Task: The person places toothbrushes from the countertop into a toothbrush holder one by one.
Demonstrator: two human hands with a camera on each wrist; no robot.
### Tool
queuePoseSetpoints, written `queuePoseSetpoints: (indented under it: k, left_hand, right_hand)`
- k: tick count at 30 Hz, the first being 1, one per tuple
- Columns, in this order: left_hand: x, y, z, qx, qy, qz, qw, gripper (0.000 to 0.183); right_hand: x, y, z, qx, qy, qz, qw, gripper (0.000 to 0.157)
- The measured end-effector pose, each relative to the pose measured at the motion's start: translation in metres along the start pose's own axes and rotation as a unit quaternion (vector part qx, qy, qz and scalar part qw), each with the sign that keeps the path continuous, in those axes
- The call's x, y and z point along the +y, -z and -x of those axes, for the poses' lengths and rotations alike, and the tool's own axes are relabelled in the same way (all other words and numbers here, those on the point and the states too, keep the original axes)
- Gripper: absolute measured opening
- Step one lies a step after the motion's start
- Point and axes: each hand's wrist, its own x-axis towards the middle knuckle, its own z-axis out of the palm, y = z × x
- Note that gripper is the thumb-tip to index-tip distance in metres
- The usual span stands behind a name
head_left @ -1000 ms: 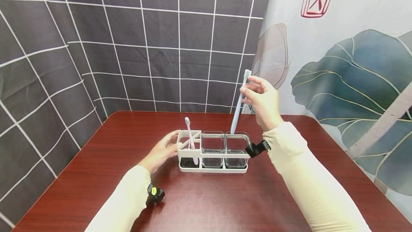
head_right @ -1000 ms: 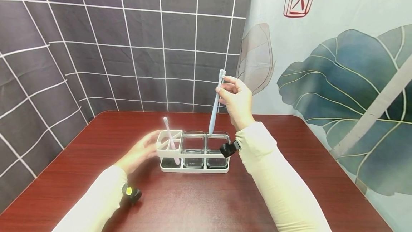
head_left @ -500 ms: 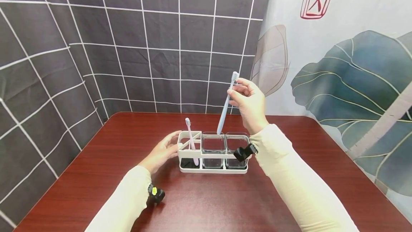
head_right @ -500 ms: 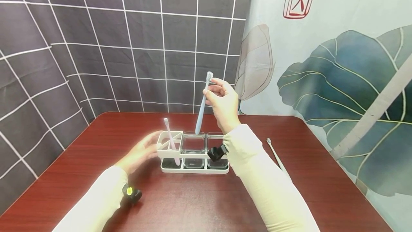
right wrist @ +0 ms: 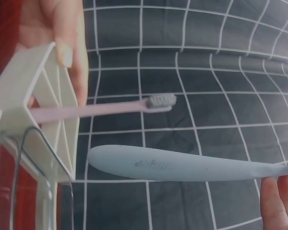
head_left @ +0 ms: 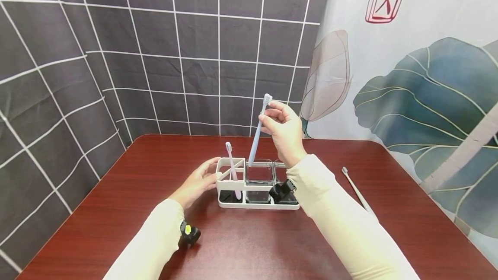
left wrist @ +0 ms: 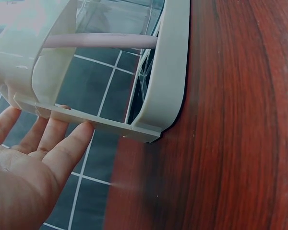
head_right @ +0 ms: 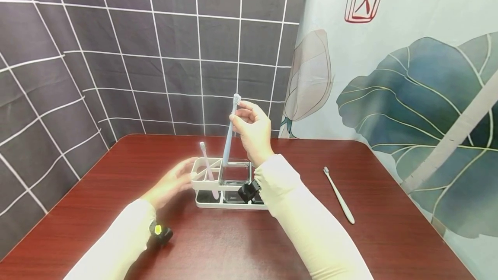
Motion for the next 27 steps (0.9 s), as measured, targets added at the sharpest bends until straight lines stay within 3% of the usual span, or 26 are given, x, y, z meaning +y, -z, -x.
queuePoseSetpoints:
  k: [7, 27]
  left_hand:
    - [-0.001, -0.001, -0.001, 0.003, 0.006, 0.004, 1.0000, 0.058]
    - [-0.003, -0.002, 0.000, 0.007, 0.003, 0.006, 0.9999, 0.058]
  right_hand:
    - [0.013, -0.010, 0.004, -0.014, -0.010, -0.017, 1.000, 0.035]
    - [0.041, -0.020, 0.024, -0.066, -0.004, 0.066, 0.996, 0.032]
